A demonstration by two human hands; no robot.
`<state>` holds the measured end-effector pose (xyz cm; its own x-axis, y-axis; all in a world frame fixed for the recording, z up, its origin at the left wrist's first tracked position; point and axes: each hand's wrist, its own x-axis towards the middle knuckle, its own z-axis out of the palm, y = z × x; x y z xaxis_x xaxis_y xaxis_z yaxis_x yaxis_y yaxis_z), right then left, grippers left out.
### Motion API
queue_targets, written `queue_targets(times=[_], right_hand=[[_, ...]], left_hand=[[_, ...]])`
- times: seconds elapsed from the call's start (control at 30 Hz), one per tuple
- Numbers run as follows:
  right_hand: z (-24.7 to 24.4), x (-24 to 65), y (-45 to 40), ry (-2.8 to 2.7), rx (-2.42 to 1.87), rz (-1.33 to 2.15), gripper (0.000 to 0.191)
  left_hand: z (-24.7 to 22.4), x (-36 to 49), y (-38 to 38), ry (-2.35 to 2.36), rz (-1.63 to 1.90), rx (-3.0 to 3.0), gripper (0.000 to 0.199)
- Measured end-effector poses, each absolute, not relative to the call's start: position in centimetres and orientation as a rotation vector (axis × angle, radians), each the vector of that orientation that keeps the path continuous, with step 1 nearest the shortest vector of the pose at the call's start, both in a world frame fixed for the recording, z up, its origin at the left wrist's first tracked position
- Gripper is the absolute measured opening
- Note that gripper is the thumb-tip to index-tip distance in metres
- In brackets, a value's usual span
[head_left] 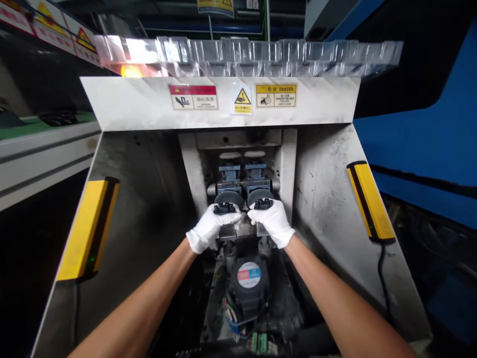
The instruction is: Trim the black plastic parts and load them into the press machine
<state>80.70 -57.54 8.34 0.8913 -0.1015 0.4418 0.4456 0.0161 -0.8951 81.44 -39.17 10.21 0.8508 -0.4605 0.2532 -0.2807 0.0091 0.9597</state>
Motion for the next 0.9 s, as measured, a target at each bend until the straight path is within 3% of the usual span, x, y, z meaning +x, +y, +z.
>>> queue_targets(times=[0.9], right_hand=[[9.2,79.9,-57.6,-0.218,-1.522,-0.413,0.014]], left_hand=[[11.1,80.5,-40.0,-0.494,-0.153,1.506,0.024]])
